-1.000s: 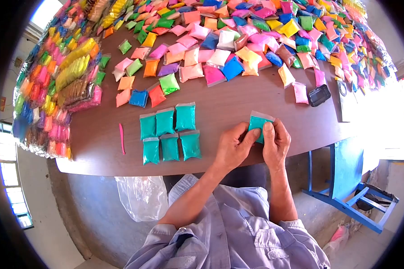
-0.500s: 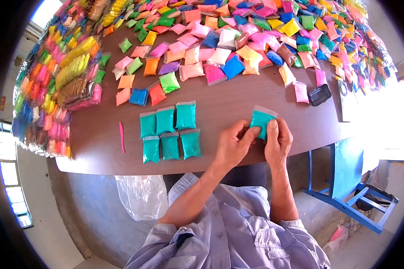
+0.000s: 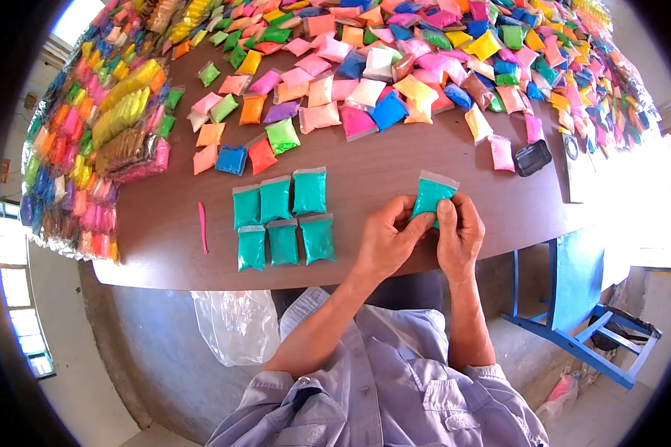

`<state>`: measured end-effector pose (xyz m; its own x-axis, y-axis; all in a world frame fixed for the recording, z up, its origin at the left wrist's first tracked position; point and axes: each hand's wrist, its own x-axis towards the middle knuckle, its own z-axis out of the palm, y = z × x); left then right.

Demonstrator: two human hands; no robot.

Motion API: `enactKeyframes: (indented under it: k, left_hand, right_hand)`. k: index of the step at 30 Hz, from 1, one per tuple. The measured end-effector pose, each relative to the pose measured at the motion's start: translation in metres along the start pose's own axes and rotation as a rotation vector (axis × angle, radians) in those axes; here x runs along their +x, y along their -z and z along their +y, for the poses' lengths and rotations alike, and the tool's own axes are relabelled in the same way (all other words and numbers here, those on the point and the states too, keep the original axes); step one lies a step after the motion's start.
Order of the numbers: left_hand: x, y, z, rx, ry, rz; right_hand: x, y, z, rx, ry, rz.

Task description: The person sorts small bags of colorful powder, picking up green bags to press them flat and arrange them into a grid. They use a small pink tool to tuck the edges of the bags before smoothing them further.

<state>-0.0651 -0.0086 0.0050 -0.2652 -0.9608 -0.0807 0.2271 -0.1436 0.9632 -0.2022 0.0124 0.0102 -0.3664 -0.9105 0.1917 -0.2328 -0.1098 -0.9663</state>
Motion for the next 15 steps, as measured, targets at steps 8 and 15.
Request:
enactKeyframes:
  k: [8, 15]
  left_hand:
    - [0.002, -0.002, 0.003, -0.078, -0.055, 0.019]
    - [-0.001, 0.006, -0.002, 0.068, -0.016, -0.048]
  right_hand:
    - [0.000, 0.004, 0.004, 0.016, -0.015, 0.003]
    - [0.000, 0.004, 0.001, 0.114, -0.061, -0.026]
